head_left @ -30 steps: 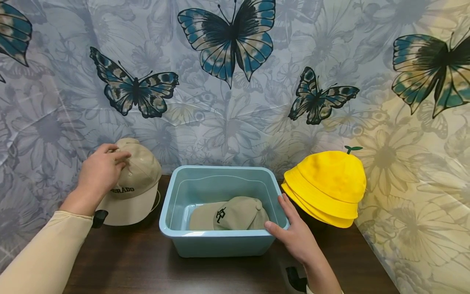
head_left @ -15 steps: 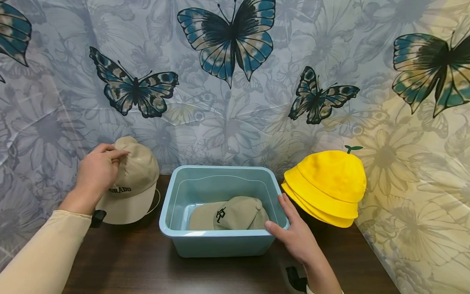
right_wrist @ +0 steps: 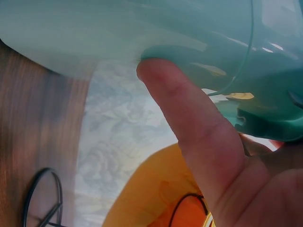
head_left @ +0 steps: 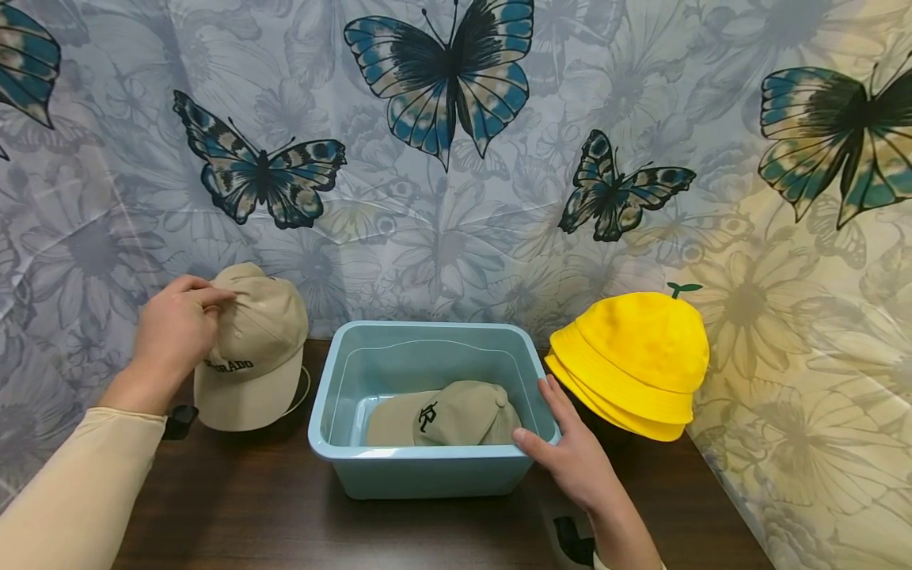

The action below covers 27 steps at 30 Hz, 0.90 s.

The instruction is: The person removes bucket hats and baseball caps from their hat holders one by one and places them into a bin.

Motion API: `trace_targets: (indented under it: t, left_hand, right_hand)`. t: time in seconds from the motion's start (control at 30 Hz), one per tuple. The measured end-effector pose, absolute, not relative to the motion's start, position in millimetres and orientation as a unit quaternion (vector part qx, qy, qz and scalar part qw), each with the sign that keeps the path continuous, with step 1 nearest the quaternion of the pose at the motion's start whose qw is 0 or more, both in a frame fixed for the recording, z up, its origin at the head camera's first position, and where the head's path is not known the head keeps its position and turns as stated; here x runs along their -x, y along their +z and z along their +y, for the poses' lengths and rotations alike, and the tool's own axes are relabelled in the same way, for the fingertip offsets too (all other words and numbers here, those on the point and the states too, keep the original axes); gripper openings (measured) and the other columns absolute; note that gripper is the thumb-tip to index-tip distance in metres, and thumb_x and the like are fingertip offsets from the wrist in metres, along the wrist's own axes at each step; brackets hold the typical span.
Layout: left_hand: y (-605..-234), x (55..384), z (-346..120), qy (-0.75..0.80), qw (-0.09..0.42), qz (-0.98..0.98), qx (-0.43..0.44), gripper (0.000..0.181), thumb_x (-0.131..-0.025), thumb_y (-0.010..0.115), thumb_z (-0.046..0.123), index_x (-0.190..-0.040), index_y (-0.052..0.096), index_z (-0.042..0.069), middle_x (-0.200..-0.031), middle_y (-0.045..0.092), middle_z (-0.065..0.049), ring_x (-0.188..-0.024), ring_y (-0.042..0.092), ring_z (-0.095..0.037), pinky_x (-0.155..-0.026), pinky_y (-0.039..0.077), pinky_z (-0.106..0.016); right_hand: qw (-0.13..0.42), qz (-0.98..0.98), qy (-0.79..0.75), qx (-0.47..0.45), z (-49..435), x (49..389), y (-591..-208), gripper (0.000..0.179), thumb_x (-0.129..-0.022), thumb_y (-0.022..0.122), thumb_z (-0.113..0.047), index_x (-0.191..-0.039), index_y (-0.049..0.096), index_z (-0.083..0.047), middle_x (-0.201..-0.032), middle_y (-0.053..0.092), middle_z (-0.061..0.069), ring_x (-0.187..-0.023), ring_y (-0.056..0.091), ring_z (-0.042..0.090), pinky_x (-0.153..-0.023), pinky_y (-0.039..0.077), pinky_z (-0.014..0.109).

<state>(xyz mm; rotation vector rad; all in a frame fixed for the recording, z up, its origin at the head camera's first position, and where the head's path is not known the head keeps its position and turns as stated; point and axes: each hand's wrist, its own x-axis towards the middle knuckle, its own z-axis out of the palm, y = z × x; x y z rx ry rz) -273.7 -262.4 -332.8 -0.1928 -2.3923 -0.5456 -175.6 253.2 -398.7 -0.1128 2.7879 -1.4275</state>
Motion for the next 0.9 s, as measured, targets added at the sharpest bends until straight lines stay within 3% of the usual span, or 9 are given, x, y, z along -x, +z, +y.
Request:
trace_targets:
  t: [0.53,0.9]
  left_hand:
    - [-314.7,268.2,-260.2,-0.217,0.380,-0.896,0.071,0.034,-0.088,0.045,-0.006,-0.095,0.077,0.001,-0.098,0.060,-0.017,-0.086,0.057,-0.041,-0.072,0.043,-0.057]
    - [-306.7,263.3,-271.1,-0.241,0.390,-0.888,0.041,0.020,-0.094,0.057,-0.002,-0.099,0.077,-0.001,-0.103,0.062,-0.020,-0.095,0.057,-0.042,-0.080,0.042,-0.054]
  right_hand:
    - [-0.010,0.884,-0.465,0.053,252.7,173.7,-399.6,0.087,-0.091,0.069,-0.044,-0.160,0.023,-0.019,-0.166,0.006,0.002,-0.147,0.012,0.038,-0.107,0.018,0.071]
    - [-0.006,0.886,-0.462,0.051,253.3,174.8,-400.0,0.088,-0.091,0.069,-0.046,-0.161,0.022,-0.020,-0.166,0.006,0.002,-0.147,0.013,0.038,-0.107,0.019,0.070]
